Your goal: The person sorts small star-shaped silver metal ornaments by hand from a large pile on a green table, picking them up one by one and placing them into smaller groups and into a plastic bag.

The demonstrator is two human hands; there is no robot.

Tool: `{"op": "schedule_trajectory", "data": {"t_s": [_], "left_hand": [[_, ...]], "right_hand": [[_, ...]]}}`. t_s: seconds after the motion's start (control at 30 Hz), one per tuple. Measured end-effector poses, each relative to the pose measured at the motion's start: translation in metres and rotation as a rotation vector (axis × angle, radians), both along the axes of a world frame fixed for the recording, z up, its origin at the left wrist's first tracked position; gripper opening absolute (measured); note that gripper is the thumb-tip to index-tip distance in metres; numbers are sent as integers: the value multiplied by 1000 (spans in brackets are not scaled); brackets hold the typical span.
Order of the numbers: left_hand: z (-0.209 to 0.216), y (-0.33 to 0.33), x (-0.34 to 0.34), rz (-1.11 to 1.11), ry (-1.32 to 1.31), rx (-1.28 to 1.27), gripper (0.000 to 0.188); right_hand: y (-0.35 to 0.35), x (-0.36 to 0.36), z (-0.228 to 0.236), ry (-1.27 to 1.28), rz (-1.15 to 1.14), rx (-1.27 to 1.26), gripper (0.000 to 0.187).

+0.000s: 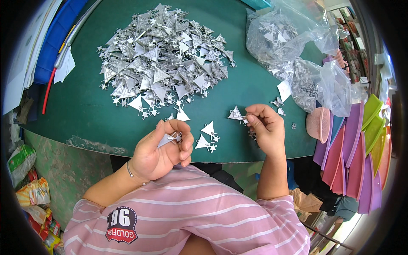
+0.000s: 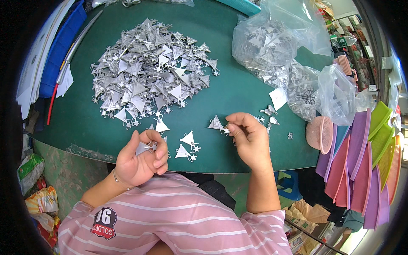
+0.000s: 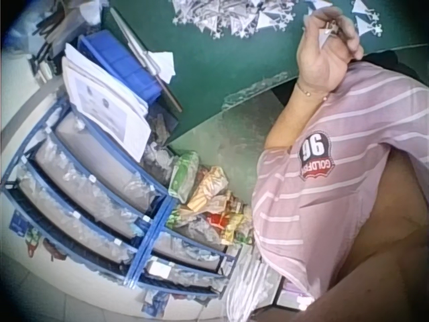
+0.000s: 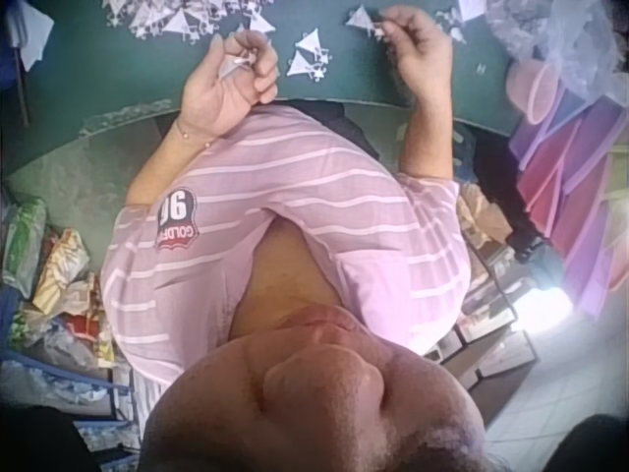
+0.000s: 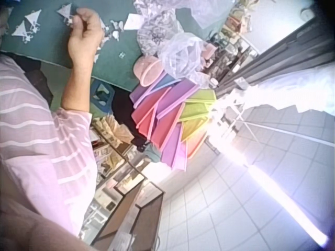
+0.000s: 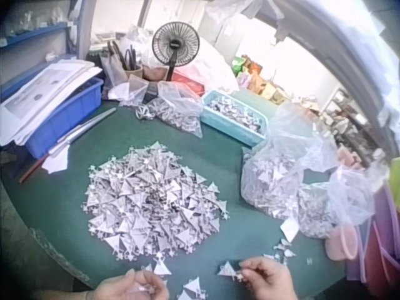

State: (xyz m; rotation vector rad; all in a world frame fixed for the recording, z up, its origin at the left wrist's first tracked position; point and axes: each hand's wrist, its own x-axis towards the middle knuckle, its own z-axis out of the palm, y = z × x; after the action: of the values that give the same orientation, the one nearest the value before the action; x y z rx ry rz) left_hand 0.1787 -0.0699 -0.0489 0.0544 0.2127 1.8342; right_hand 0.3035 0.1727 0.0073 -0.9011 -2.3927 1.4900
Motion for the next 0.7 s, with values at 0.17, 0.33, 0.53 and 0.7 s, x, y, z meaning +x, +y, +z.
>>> {"op": "schedule_trajectory", "data": {"t_s": [0.17, 0.33, 0.53, 0.7], "left_hand": [[-1, -1, 0, -1, -14, 21, 46], [-1, -1, 0, -3, -18, 24, 46], [-1, -1, 0, -6, -23, 29, 46], [0, 0, 0, 1, -22, 35, 47]], "right_hand": [[-2, 2, -9, 172, -23, 12, 14], [-7, -7, -7, 292, 323, 586, 18], [-1, -6, -6, 259, 203, 585, 16], [-22, -19, -8, 197, 310, 576, 13]]}}
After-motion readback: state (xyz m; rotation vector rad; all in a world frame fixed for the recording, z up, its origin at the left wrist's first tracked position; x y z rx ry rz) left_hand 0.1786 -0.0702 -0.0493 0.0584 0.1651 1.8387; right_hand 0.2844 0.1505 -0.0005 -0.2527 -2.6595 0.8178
